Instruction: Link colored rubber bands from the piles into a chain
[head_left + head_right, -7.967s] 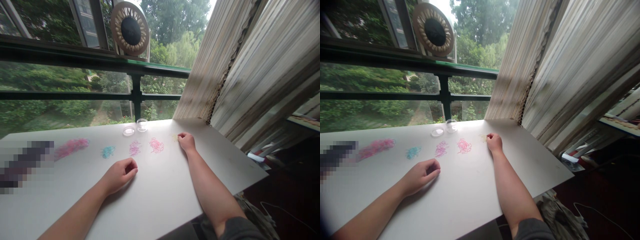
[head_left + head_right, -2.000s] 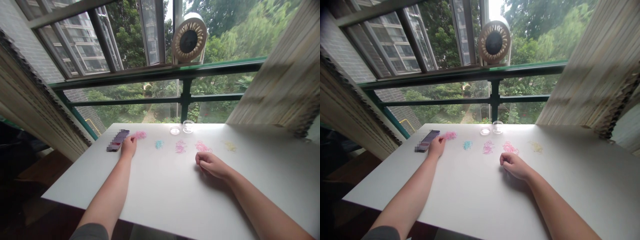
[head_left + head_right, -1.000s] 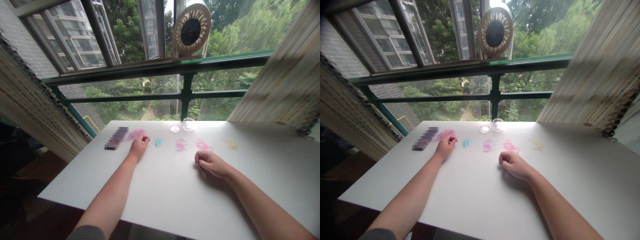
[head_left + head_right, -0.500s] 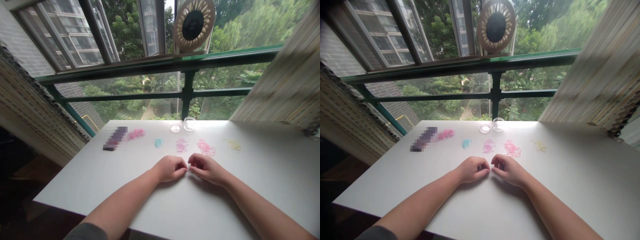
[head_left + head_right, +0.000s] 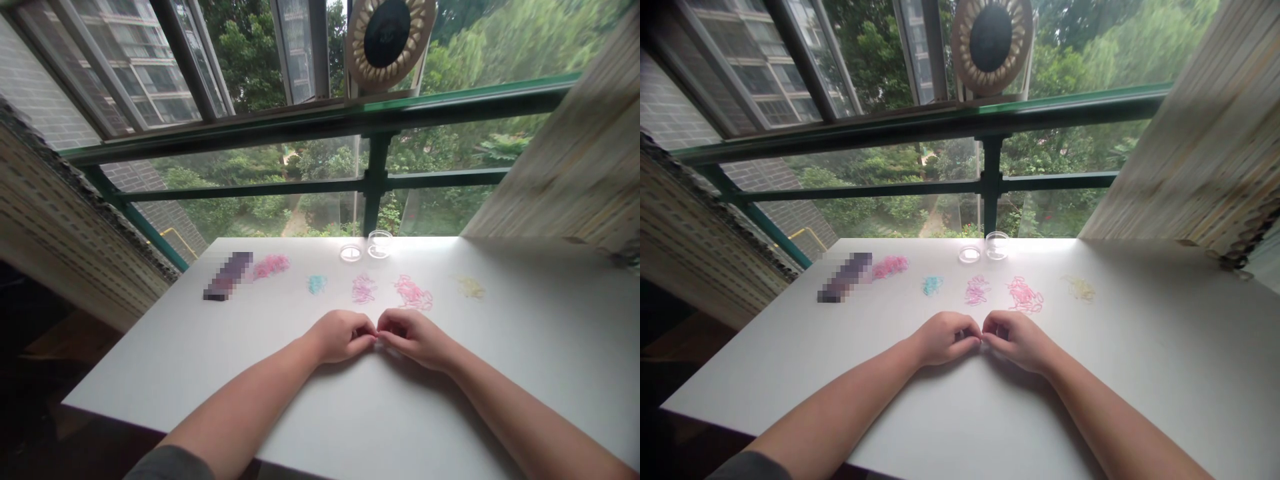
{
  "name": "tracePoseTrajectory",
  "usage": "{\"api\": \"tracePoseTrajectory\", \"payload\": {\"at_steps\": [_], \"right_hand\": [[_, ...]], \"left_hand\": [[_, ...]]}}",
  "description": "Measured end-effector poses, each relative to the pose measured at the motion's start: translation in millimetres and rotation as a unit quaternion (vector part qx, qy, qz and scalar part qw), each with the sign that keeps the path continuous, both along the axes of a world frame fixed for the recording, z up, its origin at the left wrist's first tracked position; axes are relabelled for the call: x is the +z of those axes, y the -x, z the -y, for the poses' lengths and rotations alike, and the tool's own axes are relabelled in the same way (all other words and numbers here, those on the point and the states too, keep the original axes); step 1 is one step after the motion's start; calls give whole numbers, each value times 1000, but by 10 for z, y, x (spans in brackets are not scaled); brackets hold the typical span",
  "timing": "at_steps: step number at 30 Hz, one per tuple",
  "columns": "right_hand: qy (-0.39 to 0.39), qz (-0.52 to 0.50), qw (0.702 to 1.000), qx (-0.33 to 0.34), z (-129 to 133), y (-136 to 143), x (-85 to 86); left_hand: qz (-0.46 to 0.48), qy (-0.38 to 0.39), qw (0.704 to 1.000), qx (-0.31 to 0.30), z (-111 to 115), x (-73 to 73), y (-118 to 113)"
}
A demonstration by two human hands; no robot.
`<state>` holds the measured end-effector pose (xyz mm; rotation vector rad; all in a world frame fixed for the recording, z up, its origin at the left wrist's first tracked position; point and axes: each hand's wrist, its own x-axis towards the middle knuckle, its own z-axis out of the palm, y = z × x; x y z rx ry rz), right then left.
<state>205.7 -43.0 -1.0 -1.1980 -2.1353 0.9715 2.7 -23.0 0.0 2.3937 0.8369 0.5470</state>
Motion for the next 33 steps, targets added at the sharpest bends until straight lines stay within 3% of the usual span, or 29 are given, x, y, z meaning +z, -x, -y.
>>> {"api": "tracePoseTrajectory", "payload": {"at_steps": [18, 33], "right_hand": [[9, 12, 1000, 2, 3, -8, 9], [-14, 37, 999, -10, 4, 7, 49]], "left_hand": [[-5, -11, 1000, -6, 16, 24, -16], [37, 43, 998, 21, -22, 24, -13]]}}
